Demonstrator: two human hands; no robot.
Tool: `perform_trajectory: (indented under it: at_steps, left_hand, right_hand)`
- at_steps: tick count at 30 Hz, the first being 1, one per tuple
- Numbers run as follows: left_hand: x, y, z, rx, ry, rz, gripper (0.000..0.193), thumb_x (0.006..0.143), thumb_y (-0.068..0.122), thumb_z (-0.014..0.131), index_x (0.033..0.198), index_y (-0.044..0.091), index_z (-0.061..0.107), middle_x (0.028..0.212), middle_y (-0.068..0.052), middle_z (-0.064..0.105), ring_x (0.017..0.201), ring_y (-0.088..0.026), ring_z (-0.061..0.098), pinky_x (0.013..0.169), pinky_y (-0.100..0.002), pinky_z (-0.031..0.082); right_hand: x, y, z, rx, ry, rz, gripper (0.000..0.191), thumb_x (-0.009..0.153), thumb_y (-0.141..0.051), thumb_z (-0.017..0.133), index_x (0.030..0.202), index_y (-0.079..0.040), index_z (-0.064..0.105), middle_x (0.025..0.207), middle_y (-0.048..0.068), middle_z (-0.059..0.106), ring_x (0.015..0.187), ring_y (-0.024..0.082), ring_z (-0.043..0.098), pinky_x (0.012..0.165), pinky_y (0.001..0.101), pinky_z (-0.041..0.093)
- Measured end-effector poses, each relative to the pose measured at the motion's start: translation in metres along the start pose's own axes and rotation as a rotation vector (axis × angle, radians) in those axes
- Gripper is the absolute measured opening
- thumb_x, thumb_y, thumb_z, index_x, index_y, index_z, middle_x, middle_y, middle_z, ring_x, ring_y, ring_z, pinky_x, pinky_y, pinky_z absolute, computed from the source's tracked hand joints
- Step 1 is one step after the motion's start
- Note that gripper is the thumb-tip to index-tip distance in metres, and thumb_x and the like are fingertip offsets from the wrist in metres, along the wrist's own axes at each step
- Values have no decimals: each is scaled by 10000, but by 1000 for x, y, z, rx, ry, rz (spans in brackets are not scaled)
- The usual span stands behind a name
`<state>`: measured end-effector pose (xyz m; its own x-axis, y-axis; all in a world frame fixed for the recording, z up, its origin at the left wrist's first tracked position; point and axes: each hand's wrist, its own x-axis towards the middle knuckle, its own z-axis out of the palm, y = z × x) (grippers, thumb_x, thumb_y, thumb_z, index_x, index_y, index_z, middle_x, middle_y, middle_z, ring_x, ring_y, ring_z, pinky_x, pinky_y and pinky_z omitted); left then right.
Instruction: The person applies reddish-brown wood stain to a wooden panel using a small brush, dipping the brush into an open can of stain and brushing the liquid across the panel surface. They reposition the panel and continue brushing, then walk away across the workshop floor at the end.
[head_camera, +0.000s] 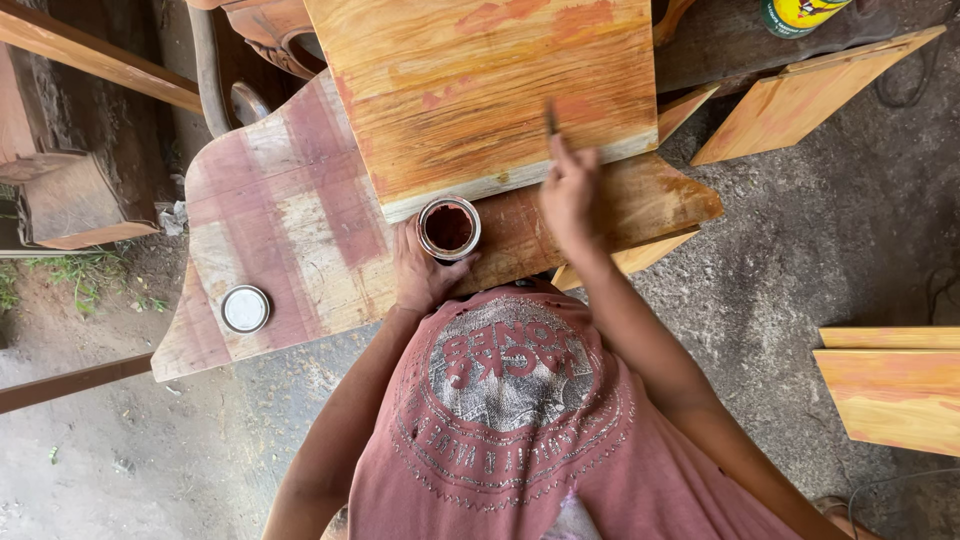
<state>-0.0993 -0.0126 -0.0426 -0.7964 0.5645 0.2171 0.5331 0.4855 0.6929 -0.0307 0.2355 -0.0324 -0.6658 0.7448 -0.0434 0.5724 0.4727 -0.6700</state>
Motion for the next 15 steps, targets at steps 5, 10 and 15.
perform_trajectory:
  at_steps: [5,10,15]
  left_hand:
    - [0,-3,4,-33,20,26,928,657,438,927,1343,-10,492,1262,-192,558,1195,-390,523,1047,-497,441]
    - [-3,-10,6,34,4,19,934,672,450,936,1352,-7,489,1262,-191,562,1194,-392,522,1050,-501,441]
    - [-4,-13,6,5,31,40,940,689,462,930,1367,-6,479,1293,-198,557,1227,-392,523,1074,-497,444]
  right_hand:
    - [-2,7,11,84,25,-147,347,953,-35,688,1282,-132,741,1022,97,624,868,204,628,753,332,560]
    - [2,21,7,92,226,-209,388,961,14,678,1341,-63,695,1063,149,586,880,224,630,781,357,554]
    - [-14,7,31,197,4,-374,359,958,-24,697,1304,-113,724,1021,117,601,885,219,623,788,344,554]
